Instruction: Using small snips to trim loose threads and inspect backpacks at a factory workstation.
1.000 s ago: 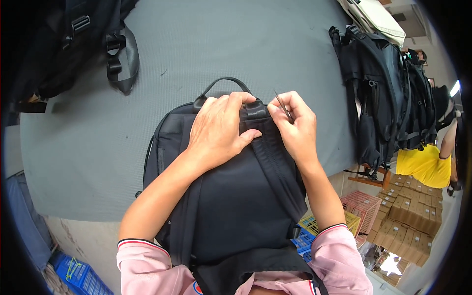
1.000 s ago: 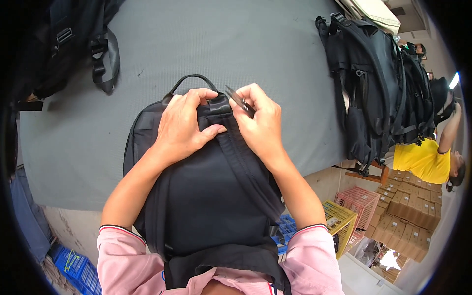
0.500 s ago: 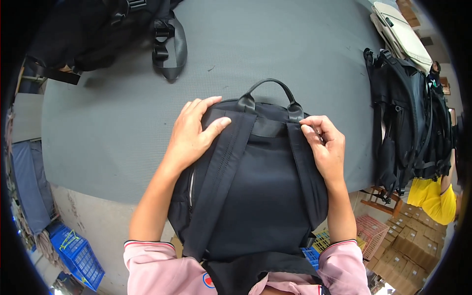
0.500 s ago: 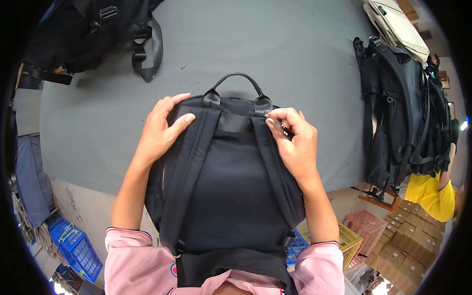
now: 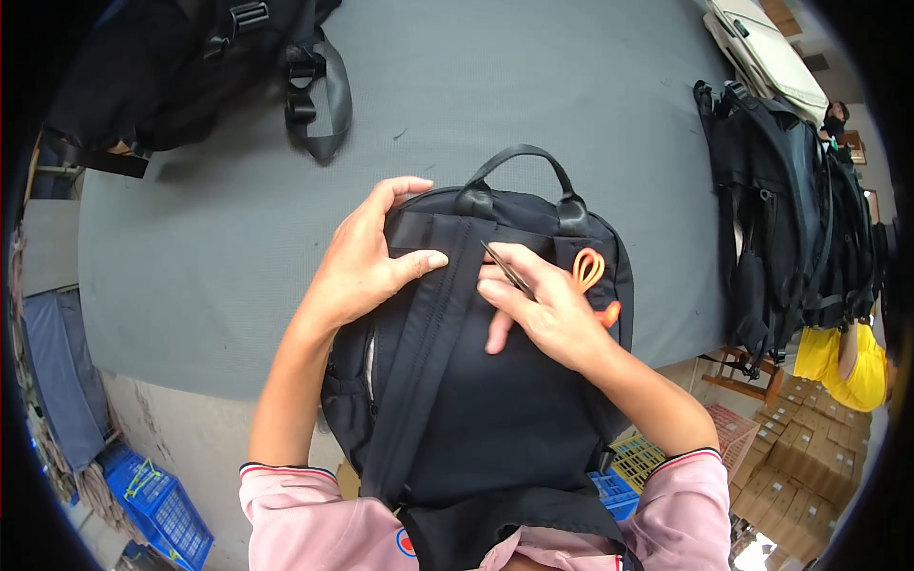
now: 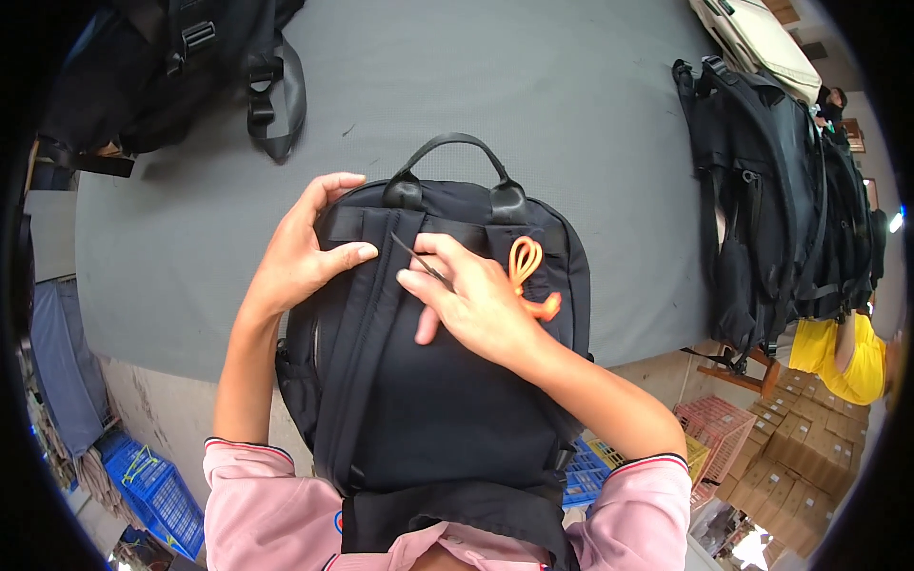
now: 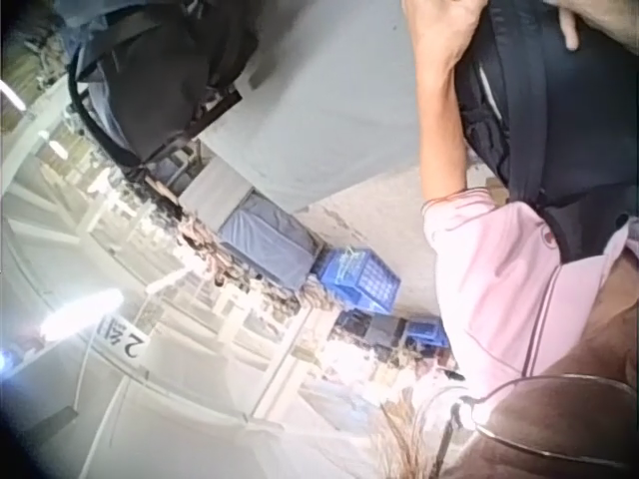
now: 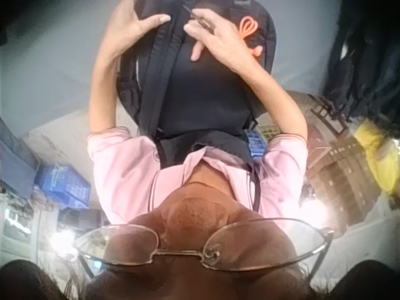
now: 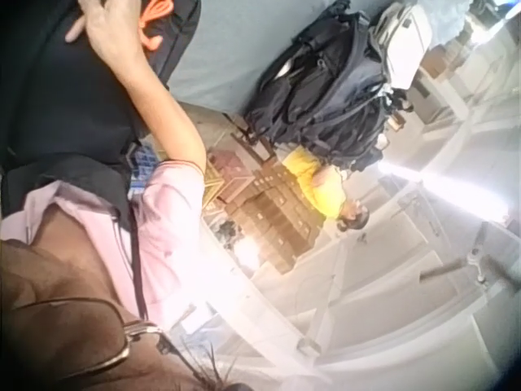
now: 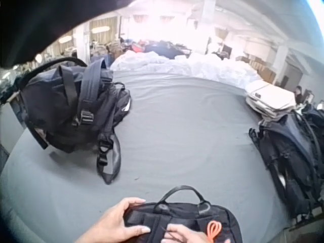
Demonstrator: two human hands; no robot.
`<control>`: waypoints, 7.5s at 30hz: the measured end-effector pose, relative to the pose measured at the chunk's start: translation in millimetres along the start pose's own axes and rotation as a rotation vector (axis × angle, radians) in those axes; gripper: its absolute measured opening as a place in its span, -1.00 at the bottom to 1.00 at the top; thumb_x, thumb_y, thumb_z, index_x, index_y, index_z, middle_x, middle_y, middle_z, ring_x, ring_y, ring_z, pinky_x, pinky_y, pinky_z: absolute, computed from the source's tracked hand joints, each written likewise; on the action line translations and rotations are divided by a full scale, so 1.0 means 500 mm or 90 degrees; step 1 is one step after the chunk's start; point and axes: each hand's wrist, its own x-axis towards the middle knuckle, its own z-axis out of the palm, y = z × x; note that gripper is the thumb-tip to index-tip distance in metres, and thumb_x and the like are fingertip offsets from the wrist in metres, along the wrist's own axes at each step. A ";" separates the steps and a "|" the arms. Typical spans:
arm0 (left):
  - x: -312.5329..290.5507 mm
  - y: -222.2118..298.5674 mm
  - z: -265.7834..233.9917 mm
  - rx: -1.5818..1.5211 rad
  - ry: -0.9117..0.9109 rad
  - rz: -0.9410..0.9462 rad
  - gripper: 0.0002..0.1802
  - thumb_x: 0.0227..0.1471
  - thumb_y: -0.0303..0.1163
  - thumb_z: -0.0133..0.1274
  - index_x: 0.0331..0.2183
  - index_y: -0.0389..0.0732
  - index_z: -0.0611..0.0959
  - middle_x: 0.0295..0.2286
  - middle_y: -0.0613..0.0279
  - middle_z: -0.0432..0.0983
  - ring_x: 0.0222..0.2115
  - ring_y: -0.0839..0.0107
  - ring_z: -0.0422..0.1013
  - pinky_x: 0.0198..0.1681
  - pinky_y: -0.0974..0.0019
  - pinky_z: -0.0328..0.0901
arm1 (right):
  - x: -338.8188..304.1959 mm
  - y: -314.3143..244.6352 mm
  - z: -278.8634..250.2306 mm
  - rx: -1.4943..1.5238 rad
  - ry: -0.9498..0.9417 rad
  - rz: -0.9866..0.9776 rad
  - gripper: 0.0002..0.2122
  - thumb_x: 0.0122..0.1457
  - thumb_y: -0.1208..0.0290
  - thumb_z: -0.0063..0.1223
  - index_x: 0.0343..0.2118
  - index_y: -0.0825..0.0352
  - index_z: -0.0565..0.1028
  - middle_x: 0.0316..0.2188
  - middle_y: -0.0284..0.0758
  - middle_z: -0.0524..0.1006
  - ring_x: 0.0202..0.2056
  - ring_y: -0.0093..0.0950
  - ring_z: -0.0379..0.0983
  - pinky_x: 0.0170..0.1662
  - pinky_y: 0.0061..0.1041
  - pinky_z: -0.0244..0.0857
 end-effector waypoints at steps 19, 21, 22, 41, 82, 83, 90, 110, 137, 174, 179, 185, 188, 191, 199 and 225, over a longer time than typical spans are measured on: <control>-0.091 0.070 0.010 0.273 -0.148 0.318 -0.34 -0.30 -0.34 0.27 -0.05 -0.20 0.49 -0.06 0.19 0.38 -0.06 0.19 0.30 -0.02 0.18 0.18 | -0.101 0.106 0.097 -0.120 0.167 -0.267 -0.85 0.03 0.66 0.05 -0.42 0.38 0.29 -0.56 -0.34 0.34 -0.54 -0.56 0.28 -0.47 -0.57 0.19; -0.110 0.065 0.019 0.292 -0.153 0.304 -0.39 -0.33 -0.38 0.29 -0.11 -0.20 0.52 -0.16 0.24 0.46 -0.12 0.24 0.33 -0.09 0.23 0.20 | -0.108 0.131 0.100 -0.271 0.183 -0.381 -0.80 -0.01 0.73 0.04 -0.28 0.40 0.44 -0.50 -0.35 0.43 -0.54 -0.59 0.36 -0.48 -0.64 0.23; -0.118 0.063 0.030 0.291 -0.115 0.333 -0.45 -0.35 -0.41 0.28 -0.18 -0.21 0.54 -0.26 0.24 0.46 -0.18 0.25 0.34 -0.12 0.23 0.19 | -0.115 0.133 0.101 -0.268 0.181 -0.377 -0.80 -0.01 0.73 0.04 -0.28 0.40 0.44 -0.50 -0.35 0.43 -0.54 -0.59 0.36 -0.48 -0.64 0.23; -0.134 0.026 0.108 0.306 0.134 0.344 -0.47 -0.50 -0.71 0.09 -0.30 -0.18 0.54 -0.46 0.28 0.35 -0.33 0.28 0.28 -0.26 0.26 0.08 | -0.152 0.041 0.052 -0.549 0.344 -0.414 -0.79 -0.08 0.47 0.23 -0.35 0.30 0.48 -0.49 -0.33 0.32 -0.61 -0.40 0.37 -0.56 -0.48 0.23; -0.132 0.020 0.099 0.291 0.131 0.324 -0.42 -0.49 -0.73 0.07 -0.24 -0.16 0.56 -0.44 0.29 0.39 -0.33 0.28 0.29 -0.23 0.28 0.10 | -0.130 0.030 0.019 -0.457 0.288 -0.411 -0.84 -0.11 0.57 0.24 -0.40 0.33 0.55 -0.55 -0.37 0.36 -0.58 -0.53 0.36 -0.54 -0.56 0.24; -0.131 0.021 0.100 0.289 0.129 0.325 -0.42 -0.49 -0.73 0.07 -0.24 -0.16 0.56 -0.44 0.29 0.39 -0.33 0.28 0.29 -0.23 0.28 0.10 | -0.128 0.030 0.020 -0.492 0.277 -0.425 -0.85 -0.10 0.54 0.23 -0.40 0.32 0.54 -0.54 -0.37 0.36 -0.59 -0.49 0.36 -0.55 -0.55 0.24; -0.132 0.019 0.102 0.291 0.130 0.329 -0.49 -0.43 -0.72 0.07 -0.26 -0.16 0.54 -0.42 0.30 0.39 -0.31 0.29 0.29 -0.23 0.26 0.08 | -0.120 0.002 0.023 -0.583 0.243 -0.386 -0.87 -0.06 0.47 0.20 -0.43 0.29 0.49 -0.51 -0.37 0.35 -0.57 -0.40 0.39 -0.55 -0.47 0.26; -0.129 0.022 0.100 0.291 0.131 0.327 -0.48 -0.44 -0.72 0.08 -0.26 -0.16 0.55 -0.45 0.30 0.37 -0.32 0.29 0.29 -0.25 0.27 0.09 | -0.105 -0.011 -0.001 -0.199 0.163 -0.262 -0.88 -0.03 0.57 0.19 -0.40 0.40 0.50 -0.49 -0.42 0.37 -0.46 -0.64 0.40 -0.36 -0.65 0.33; -0.114 0.021 0.087 0.168 0.179 0.314 -0.68 -0.25 -0.34 0.27 -0.32 -0.03 0.62 -0.27 0.30 0.45 -0.20 0.30 0.33 -0.11 0.25 0.11 | -0.096 0.017 0.010 -0.190 0.261 -0.301 -0.63 -0.09 0.59 0.23 -0.16 0.39 0.43 -0.45 -0.44 0.24 -0.46 -0.67 0.23 -0.37 -0.69 0.21; 0.012 0.136 -0.094 -0.219 0.146 0.118 -0.56 0.13 -0.08 -0.05 -0.38 -0.32 0.57 -0.55 0.29 0.46 -0.43 0.57 0.35 -0.35 0.42 0.23 | -0.233 -0.080 -0.178 0.280 0.242 -0.241 -0.69 0.12 0.26 0.16 -0.24 0.37 0.37 -0.64 -0.47 0.41 -0.80 -0.79 0.13 -0.76 -0.78 0.05; 0.162 -0.064 -0.009 0.003 0.224 -0.149 -0.45 0.12 0.01 -0.07 -0.39 -0.39 0.55 -0.45 0.04 0.50 -0.38 0.39 0.37 -0.23 0.30 0.25 | -0.033 -0.003 -0.229 0.288 0.264 -0.163 -0.85 0.17 0.30 0.09 -0.45 0.19 0.40 -0.73 -0.68 0.25 -0.81 -0.85 -0.07 -0.76 -0.77 -0.22; 0.152 -0.090 0.034 0.107 0.294 -0.020 -0.48 0.19 -0.02 -0.10 -0.57 -0.28 0.37 -0.64 0.43 0.14 -0.55 0.61 0.08 -0.45 0.46 0.10 | 0.006 0.100 -0.232 0.387 0.285 -0.122 -0.83 0.13 0.28 0.15 -0.46 0.22 0.43 -0.74 -0.66 0.23 -0.80 -0.84 -0.05 -0.75 -0.76 -0.20; 0.150 -0.082 0.022 0.157 0.300 -0.036 -0.48 0.19 -0.03 -0.10 -0.57 -0.30 0.40 -0.64 0.45 0.16 -0.54 0.62 0.10 -0.45 0.46 0.11 | 0.020 0.095 -0.233 0.391 0.269 -0.133 -0.82 0.13 0.27 0.15 -0.43 0.25 0.43 -0.73 -0.67 0.24 -0.80 -0.85 -0.05 -0.74 -0.77 -0.20; 0.151 -0.086 0.025 0.156 0.327 -0.014 -0.44 0.16 0.00 -0.08 -0.53 -0.38 0.41 -0.67 0.07 0.22 -0.59 0.39 0.15 -0.44 0.28 0.21 | 0.025 0.094 -0.222 0.376 0.262 -0.129 -0.82 0.14 0.28 0.14 -0.40 0.27 0.44 -0.73 -0.67 0.24 -0.79 -0.85 -0.03 -0.74 -0.76 -0.20; 0.150 -0.103 0.022 0.105 0.331 -0.038 -0.43 0.15 0.02 -0.07 -0.55 -0.35 0.45 -0.69 0.15 0.23 -0.60 0.50 0.14 -0.46 0.34 0.19 | 0.017 0.104 -0.206 0.321 0.320 -0.155 -0.88 0.16 0.35 0.11 -0.40 0.25 0.45 -0.72 -0.68 0.25 -0.78 -0.86 -0.03 -0.73 -0.79 -0.18; -0.291 0.050 0.011 -0.269 -0.028 -0.153 -0.69 0.06 -0.21 0.07 -0.31 -0.29 0.58 -0.45 0.21 0.55 -0.35 0.45 0.44 -0.16 0.40 0.28 | -0.136 0.094 -0.189 0.189 0.321 -0.225 -0.80 0.09 0.30 0.19 -0.31 0.26 0.46 -0.64 -0.65 0.30 -0.71 -0.83 0.04 -0.67 -0.77 -0.16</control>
